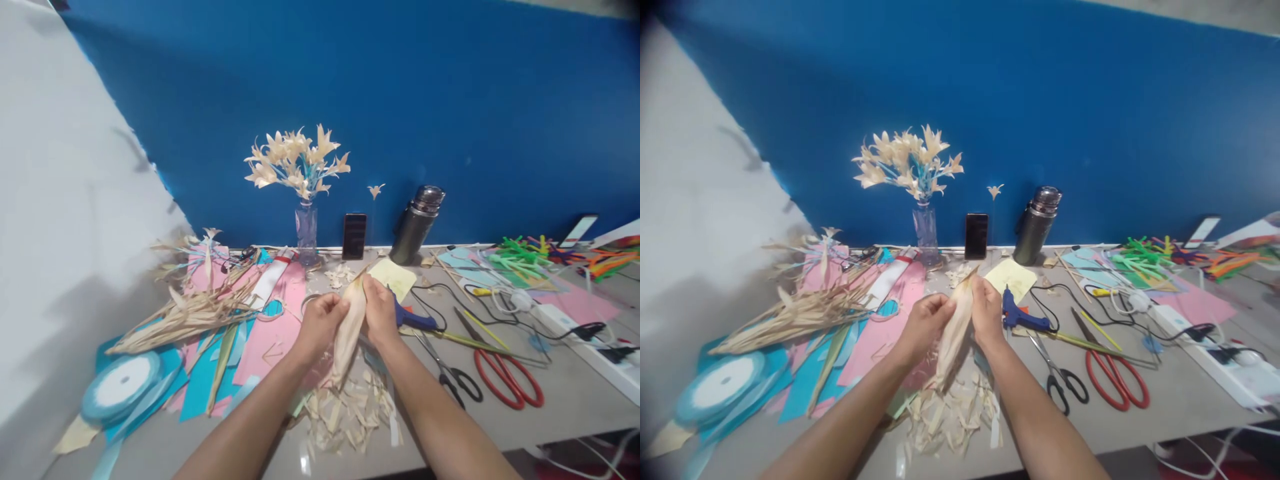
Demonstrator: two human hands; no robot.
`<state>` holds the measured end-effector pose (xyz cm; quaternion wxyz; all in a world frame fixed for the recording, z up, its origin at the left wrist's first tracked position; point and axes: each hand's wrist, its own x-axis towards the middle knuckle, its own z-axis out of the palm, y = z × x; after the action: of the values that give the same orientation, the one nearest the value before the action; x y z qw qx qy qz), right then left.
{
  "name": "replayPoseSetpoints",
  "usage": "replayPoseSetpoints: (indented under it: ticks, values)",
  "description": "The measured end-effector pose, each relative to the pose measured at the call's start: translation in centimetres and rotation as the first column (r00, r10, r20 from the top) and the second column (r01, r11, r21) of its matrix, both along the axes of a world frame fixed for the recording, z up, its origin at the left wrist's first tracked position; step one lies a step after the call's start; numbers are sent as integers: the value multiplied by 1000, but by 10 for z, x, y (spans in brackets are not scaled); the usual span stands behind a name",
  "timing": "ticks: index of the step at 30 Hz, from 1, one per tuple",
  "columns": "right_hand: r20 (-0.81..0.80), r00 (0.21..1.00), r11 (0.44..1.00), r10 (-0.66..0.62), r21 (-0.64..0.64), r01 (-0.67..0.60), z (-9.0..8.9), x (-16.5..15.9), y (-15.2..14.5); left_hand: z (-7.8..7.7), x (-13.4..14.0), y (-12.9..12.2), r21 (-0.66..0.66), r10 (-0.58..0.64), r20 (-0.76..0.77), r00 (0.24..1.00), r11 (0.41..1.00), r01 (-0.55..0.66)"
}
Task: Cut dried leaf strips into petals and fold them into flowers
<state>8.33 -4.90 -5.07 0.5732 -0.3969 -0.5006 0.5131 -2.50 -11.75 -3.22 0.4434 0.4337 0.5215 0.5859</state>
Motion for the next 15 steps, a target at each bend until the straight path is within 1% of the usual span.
replayPoseSetpoints:
  ticks: [2,4,6,9,11,15]
  values:
    - [22,995,995,100,-4,-100,-1,-4,-6,-2,-1,2,17,128,11,992,992,-128]
    - [82,978,980,193,22,-196,-3,-8,-12,-4,-5,5,26,240,33,970,970,-240]
    - [144,965,970,221,67,-232,-5,-12,-19,-7,-9,7,24,317,57,947,947,-319]
    - [171,959,965,228,90,-245,-7,-14,-25,-8,-12,10,9,352,69,933,935,-354]
    - [180,957,964,228,99,-248,-8,-14,-26,-7,-13,10,11,367,51,929,930,-368]
    - [189,962,967,199,123,-224,-8,-13,-26,0,-14,10,68,402,-21,916,914,-400]
